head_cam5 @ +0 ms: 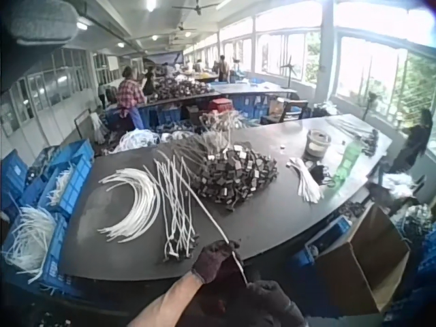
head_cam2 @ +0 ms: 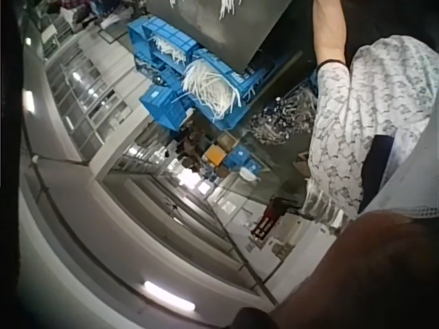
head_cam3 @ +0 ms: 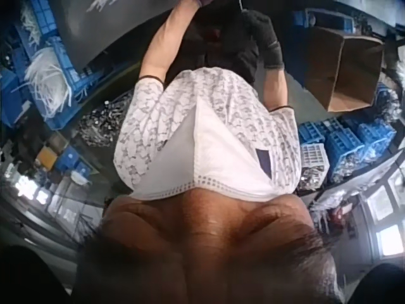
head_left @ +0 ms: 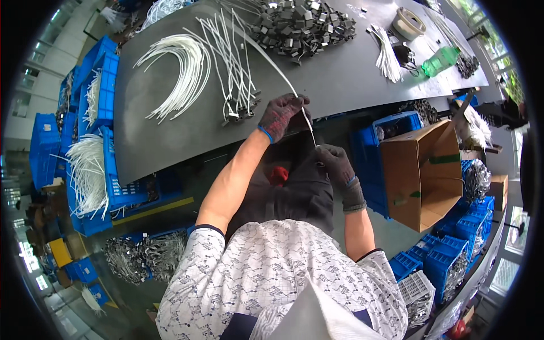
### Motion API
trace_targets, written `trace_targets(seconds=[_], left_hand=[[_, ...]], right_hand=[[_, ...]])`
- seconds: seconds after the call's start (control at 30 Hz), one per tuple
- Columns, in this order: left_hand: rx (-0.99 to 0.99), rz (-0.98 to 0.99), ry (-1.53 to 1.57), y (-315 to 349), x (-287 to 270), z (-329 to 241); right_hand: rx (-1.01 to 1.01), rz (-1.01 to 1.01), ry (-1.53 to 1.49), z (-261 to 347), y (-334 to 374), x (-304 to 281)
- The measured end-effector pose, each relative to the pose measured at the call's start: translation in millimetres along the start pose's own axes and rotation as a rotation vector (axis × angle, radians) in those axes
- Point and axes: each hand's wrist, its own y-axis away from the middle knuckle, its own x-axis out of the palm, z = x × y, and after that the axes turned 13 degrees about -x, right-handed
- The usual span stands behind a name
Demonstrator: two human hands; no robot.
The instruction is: Bundling and organizing long white electrical cables at a manufacturing workbench.
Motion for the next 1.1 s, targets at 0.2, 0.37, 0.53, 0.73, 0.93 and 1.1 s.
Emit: trace_targets(seconds=[0.2, 0.37, 0.53, 0.73, 0.93, 1.1], left_hand=[[0.148, -0.044, -0.554, 11, -1, 8], [0.149, -0.077, -0.588, 11, -17, 11], [0.008, -0.215, -0.813, 4, -45, -56], [0.105, -1.089, -1.340, 34, -196, -98], [-0.090, -1.551, -1.744, 141, -360, -96], [-0.365, -1.367, -1.601, 134, -340, -100]], right_hand=[[-0.622, -0.153, 0.389, 2, -28, 26], [-0.911, -0.309, 0.546, -31, -70, 43], [0.161, -0.246, -0.323, -4, -132, 59], [-0.071, -0.418, 0.060, -31, -224, 25], [0.062, -0.389, 0.083, -48, -344, 16], [0.235, -0.237, -0.435, -82, -394, 7]])
